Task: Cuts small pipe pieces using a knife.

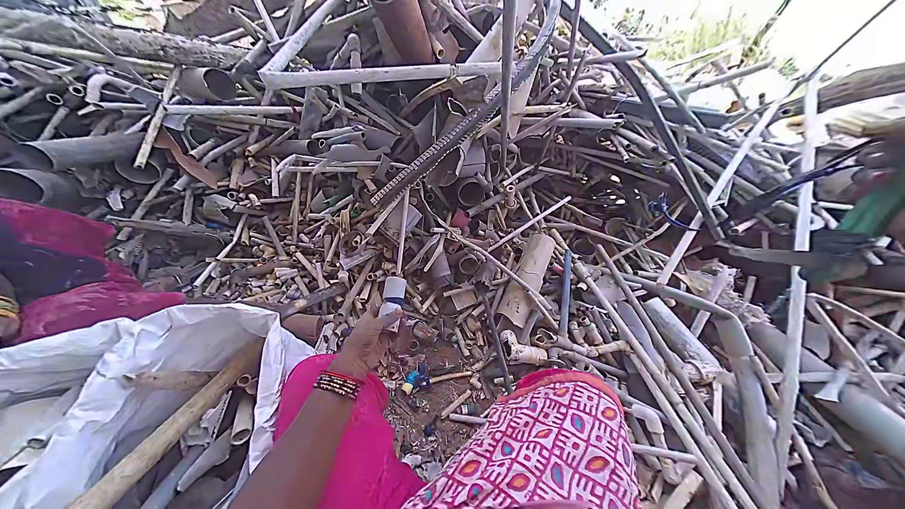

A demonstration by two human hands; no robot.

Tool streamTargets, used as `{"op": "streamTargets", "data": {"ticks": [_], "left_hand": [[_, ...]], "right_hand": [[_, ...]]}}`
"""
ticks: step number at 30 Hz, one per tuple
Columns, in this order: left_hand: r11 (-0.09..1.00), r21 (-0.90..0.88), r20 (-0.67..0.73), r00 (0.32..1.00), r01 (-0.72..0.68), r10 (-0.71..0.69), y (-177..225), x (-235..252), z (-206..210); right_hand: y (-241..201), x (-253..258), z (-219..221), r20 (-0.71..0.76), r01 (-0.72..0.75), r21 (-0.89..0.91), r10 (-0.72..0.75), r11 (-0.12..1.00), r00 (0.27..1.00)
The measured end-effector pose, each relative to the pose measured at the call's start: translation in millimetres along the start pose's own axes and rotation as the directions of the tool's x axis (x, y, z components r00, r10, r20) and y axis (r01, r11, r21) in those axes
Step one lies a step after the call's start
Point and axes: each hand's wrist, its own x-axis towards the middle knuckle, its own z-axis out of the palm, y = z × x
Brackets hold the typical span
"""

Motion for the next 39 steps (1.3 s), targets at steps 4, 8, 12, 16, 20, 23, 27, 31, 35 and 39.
{"op": "streamTargets", "data": {"ticks": [4,8,12,16,20,23,27,31,35,39], "left_hand": [[0.984,-0.142,0.097,0.988,-0.103,0.118,11.2,-20.3,31.4],[0.986,-0.064,0.323,0.931,-0.155,0.168,5.3,-40.3,62.7],[0.975,0.102,0.455,0.881,-0.198,0.132,-11.1,-51.9,80.0],[0.967,0.209,0.507,0.862,-0.143,0.018,-29.1,-62.7,92.7],[0.975,0.215,0.400,0.916,-0.064,-0.028,-39.0,-74.2,102.5],[0.973,0.220,0.328,0.934,0.067,-0.139,-40.8,-79.7,108.1],[0.964,0.264,0.243,0.969,-0.029,-0.037,-17.6,-74.7,90.6],[0.916,0.374,0.240,0.969,-0.147,0.058,11.6,-81.7,79.3],[0.894,0.418,0.215,0.973,-0.165,0.079,9.5,-70.1,77.4],[0.827,0.558,0.257,0.962,-0.072,-0.089,6.7,-63.5,79.1]], "right_hand": [[40.7,-76.1,49.7,0.446,-0.184,-0.260,0.287,0.948,0.848],[75.0,-133.9,99.0,0.744,-0.294,-0.176,0.323,0.939,0.585],[95.7,-172.2,128.5,0.887,-0.436,0.021,0.185,0.900,0.424],[102.6,-197.5,140.7,0.921,-0.503,0.085,0.125,0.860,0.370],[113.0,-213.5,143.0,0.822,-0.647,0.132,0.282,0.751,0.495],[111.9,-235.1,140.2,0.707,-0.670,0.266,0.332,0.694,0.624],[121.6,-227.9,115.9,0.572,-0.383,0.231,0.193,0.894,0.797],[124.9,-211.5,92.6,0.610,-0.384,0.135,0.229,0.914,0.759],[131.8,-210.3,92.9,0.639,-0.214,-0.159,0.265,0.964,0.722],[149.2,-218.1,102.6,0.762,-0.231,-0.208,0.306,0.950,0.571]]}}
